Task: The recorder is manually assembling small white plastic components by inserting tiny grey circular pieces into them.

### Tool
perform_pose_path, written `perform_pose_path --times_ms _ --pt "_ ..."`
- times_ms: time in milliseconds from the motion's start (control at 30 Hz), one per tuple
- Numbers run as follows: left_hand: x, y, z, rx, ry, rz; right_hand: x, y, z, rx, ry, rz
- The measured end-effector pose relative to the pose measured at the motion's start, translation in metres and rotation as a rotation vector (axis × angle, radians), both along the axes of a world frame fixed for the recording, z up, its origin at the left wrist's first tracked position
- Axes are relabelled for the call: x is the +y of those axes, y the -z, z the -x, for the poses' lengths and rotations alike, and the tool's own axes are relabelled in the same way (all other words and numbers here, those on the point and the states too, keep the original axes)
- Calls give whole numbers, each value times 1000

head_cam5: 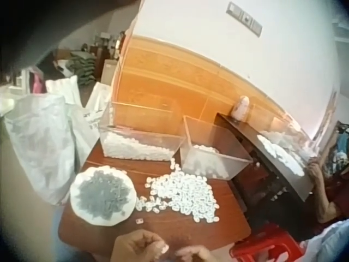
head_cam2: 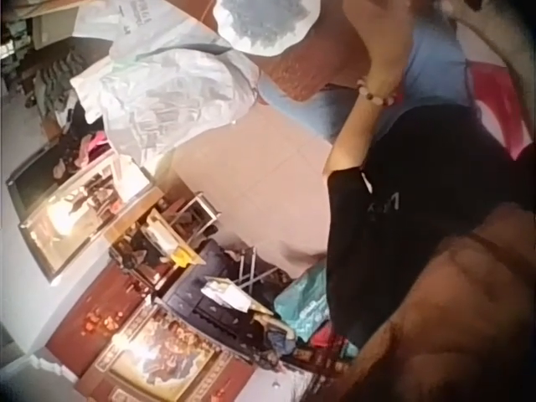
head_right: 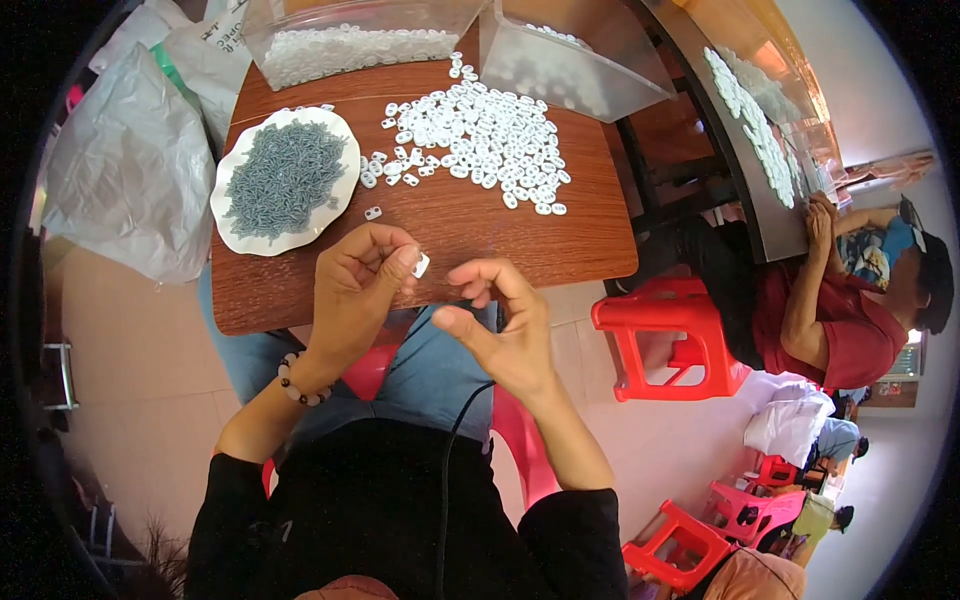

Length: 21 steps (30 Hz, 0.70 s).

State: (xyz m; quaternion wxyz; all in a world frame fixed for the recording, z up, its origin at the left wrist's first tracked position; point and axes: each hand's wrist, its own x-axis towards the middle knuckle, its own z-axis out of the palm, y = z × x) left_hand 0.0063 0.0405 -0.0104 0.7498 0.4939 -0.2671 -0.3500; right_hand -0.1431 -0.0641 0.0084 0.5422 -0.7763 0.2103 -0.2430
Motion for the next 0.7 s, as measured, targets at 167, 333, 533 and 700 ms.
perform_pose_path --times_ms 167,333,533,700 --pt "0 -5 3 37 -4 38 11 5 -21 -78 113 -42" --pt "-1 2 7 106 18 72 15 -1 -30 -84 168 103" --pt "-2 4 2 142 25 59 20 -2 -34 -87 184 211" --pt "-4 10 2 99 -18 89 22 -2 -38 -104 233 110"
